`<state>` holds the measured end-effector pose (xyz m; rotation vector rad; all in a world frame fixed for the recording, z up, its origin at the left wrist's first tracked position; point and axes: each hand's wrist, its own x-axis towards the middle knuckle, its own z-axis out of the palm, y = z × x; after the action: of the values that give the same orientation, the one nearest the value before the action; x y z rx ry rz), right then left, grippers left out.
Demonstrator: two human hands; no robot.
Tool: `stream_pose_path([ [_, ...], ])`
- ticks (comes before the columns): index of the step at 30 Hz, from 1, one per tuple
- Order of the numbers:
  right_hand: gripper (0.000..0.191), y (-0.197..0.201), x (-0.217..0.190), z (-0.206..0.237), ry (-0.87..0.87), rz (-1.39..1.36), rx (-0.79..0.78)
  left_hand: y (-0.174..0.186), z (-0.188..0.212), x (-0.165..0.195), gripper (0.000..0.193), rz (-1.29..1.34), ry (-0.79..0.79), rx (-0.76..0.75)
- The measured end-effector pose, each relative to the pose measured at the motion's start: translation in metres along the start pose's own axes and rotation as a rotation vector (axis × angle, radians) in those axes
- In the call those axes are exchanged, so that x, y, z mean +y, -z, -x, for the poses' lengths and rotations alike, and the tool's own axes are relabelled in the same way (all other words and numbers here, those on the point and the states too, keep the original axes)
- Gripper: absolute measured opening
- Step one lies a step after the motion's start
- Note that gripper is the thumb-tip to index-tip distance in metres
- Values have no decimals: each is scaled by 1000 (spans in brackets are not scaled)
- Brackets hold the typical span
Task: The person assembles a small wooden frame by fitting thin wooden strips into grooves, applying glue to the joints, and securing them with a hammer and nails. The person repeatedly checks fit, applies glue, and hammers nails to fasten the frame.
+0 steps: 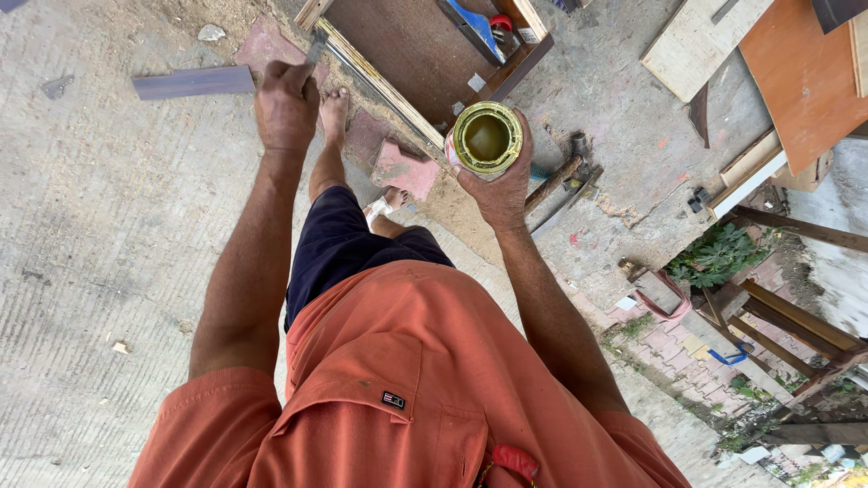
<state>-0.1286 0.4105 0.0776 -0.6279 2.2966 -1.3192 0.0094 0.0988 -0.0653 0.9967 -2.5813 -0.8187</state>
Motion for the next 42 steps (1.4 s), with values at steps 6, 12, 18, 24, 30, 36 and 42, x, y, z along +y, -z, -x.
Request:
stream_pose_path([
  [6, 114, 1, -2, 1, -19, 26, 9, 3, 5, 10, 12, 108, -32, 37],
  [12, 110, 1, -1, 3, -29, -68, 10, -9, -19, -5, 12, 128, -8, 20],
  [18, 111, 1, -2, 6, -9, -80, 24, -22, 24, 13, 15, 145, -149, -184],
  [24, 111, -1, -1, 7, -22, -161, 28, -15, 17, 12, 15, 93, -228, -110],
  [30, 110, -3, -4, 8, -42, -195, 23, -12, -3, -7, 13, 1, -130, -18],
  [36, 110, -7, -6, 8, -43, -187, 38, -10, -7, -6, 23, -78, -197, -44],
  [42, 112, -8, -5, 11, -28, -110, 44, -10, -11, -12, 20, 0, -208, -67],
])
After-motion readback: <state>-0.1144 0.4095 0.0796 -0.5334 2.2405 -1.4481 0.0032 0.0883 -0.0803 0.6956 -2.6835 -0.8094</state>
